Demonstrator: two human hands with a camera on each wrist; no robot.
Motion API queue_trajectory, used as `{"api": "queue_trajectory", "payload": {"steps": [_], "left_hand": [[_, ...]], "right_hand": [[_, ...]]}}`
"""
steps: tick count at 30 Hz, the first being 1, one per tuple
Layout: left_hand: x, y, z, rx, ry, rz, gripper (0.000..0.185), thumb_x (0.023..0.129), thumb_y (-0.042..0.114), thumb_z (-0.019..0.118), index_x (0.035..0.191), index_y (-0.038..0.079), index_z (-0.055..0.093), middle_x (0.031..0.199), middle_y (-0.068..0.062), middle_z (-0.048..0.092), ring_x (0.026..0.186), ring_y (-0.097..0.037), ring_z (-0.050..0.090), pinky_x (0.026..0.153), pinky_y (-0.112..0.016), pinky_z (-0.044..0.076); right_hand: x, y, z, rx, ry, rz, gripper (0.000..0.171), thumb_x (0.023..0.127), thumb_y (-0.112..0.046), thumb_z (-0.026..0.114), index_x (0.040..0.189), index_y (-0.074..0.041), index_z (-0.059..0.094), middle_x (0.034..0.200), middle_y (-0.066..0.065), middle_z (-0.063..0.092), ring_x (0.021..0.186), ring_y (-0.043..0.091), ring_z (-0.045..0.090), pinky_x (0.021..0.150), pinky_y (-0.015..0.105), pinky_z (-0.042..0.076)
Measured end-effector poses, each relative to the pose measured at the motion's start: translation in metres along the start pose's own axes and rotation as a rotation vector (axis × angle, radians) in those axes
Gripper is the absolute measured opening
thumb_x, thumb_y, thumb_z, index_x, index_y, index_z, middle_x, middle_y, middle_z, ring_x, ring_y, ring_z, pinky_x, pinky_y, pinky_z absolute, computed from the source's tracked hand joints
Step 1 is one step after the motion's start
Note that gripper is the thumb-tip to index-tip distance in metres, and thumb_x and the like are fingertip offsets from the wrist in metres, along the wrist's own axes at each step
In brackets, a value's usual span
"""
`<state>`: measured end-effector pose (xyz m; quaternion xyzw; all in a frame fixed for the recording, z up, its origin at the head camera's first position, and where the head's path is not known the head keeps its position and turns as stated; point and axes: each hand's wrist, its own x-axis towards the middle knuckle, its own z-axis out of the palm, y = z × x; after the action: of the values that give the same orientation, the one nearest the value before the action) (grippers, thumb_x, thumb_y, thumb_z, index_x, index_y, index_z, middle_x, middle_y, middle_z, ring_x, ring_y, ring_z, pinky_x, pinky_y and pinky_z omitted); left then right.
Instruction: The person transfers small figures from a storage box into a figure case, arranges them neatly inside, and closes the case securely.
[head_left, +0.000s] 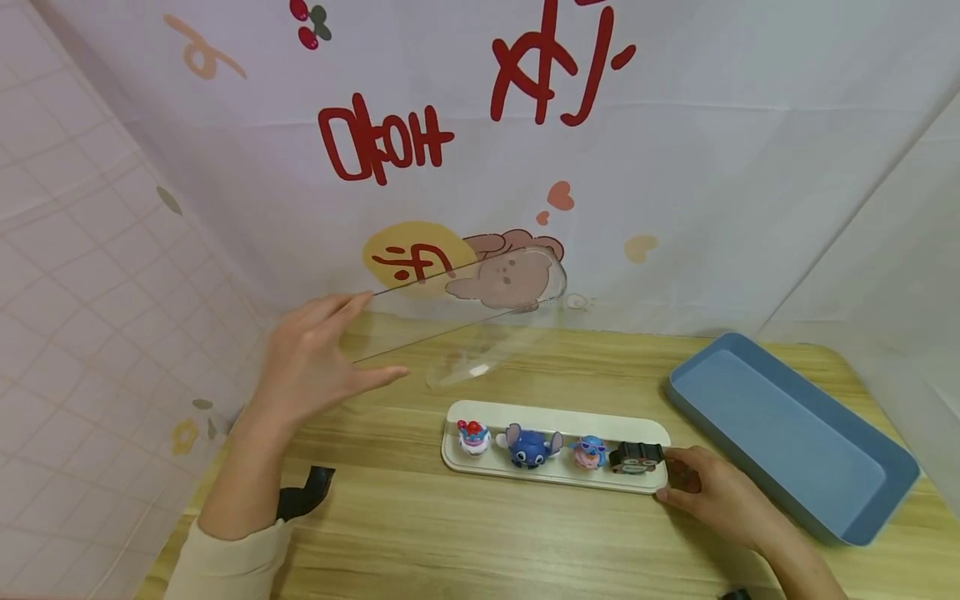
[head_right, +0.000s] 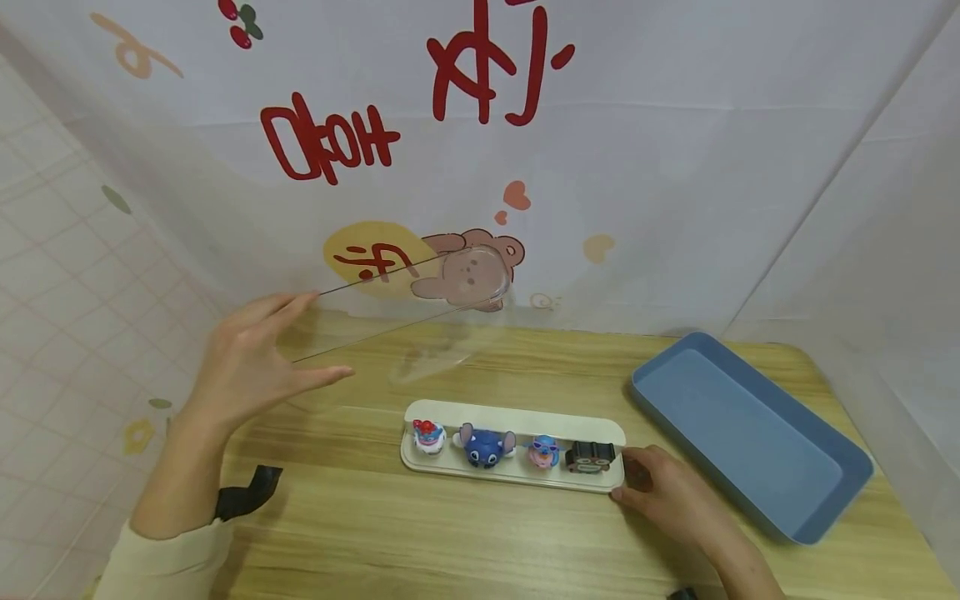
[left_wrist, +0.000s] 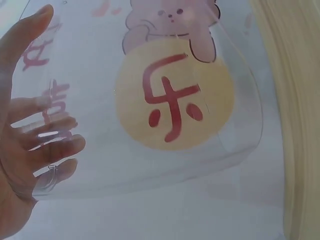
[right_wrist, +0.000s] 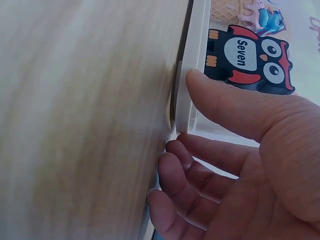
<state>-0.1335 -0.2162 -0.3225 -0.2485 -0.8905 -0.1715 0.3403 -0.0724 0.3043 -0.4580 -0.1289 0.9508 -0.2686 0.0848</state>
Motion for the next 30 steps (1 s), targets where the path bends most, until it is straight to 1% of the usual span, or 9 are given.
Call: {"api": "queue_trajectory", "payload": {"steps": [2,3,5,14,17,22,25,30], "left_hand": [[0.003,0.002,0.001,-0.015,-0.013,0.010,0.099,0.058,0.063,0.094,0.133,0.003,0.071,0.114,-0.017,0.074,0.097,-0.040,0.071,0.081,-0.055,0.058],[0.005,0.004,0.001,-0.024,-0.017,0.015,0.099,0.054,0.057,0.098,0.133,0.003,0.071,0.113,-0.017,0.074,0.098,-0.039,0.071,0.081,-0.054,0.058],[0.008,0.007,0.002,-0.036,-0.020,0.024,0.099,0.051,0.053,0.101,0.132,0.003,0.071,0.113,-0.016,0.074,0.098,-0.038,0.071,0.082,-0.054,0.058],[0.020,0.023,0.005,-0.108,-0.028,0.078,0.101,0.051,0.050,0.104,0.134,0.004,0.070,0.118,-0.016,0.074,0.106,-0.037,0.070,0.088,-0.054,0.058],[0.025,0.028,0.006,-0.137,-0.029,0.113,0.101,0.051,0.049,0.104,0.134,0.004,0.070,0.118,-0.016,0.074,0.107,-0.036,0.070,0.090,-0.053,0.057],[0.032,0.035,0.007,-0.169,-0.051,0.171,0.102,0.051,0.050,0.104,0.134,0.003,0.069,0.121,-0.015,0.072,0.111,-0.035,0.068,0.095,-0.052,0.056],[0.035,0.040,0.009,-0.177,-0.055,0.193,0.101,0.052,0.051,0.103,0.134,0.002,0.069,0.122,-0.015,0.072,0.112,-0.035,0.068,0.095,-0.051,0.056],[0.041,0.048,0.013,-0.199,-0.077,0.217,0.101,0.053,0.052,0.103,0.134,0.002,0.069,0.121,-0.014,0.072,0.108,-0.032,0.069,0.093,-0.048,0.057]], "right_hand": [[0.000,0.000,0.000,-0.001,-0.003,0.000,0.057,0.086,-0.030,0.088,0.125,0.007,0.067,0.098,-0.002,0.065,0.081,0.004,0.056,0.068,0.027,0.050],[0.000,0.000,0.000,0.000,-0.002,-0.001,0.057,0.085,-0.030,0.088,0.125,0.007,0.067,0.097,-0.002,0.065,0.081,0.004,0.056,0.068,0.027,0.050],[0.000,0.000,0.001,-0.003,0.000,-0.002,0.057,0.085,-0.030,0.088,0.125,0.007,0.068,0.097,-0.003,0.065,0.081,0.004,0.056,0.068,0.027,0.050],[0.001,0.000,0.001,-0.022,0.016,-0.016,0.056,0.085,-0.029,0.089,0.123,0.006,0.068,0.095,-0.004,0.064,0.080,0.004,0.054,0.067,0.028,0.049],[0.001,0.001,0.001,-0.022,0.019,-0.019,0.056,0.085,-0.029,0.089,0.123,0.006,0.068,0.094,-0.004,0.063,0.080,0.003,0.054,0.067,0.028,0.049],[0.001,0.002,0.002,-0.014,0.024,-0.029,0.055,0.084,-0.028,0.089,0.122,0.006,0.069,0.094,-0.005,0.063,0.080,0.003,0.054,0.067,0.028,0.049],[0.000,0.001,0.002,-0.020,0.033,-0.033,0.053,0.084,-0.028,0.089,0.121,0.004,0.069,0.093,-0.005,0.063,0.080,0.003,0.054,0.067,0.028,0.049],[0.000,0.002,0.002,-0.025,0.038,-0.033,0.053,0.084,-0.029,0.089,0.121,0.004,0.070,0.093,-0.005,0.062,0.080,0.003,0.054,0.066,0.028,0.048]]}}
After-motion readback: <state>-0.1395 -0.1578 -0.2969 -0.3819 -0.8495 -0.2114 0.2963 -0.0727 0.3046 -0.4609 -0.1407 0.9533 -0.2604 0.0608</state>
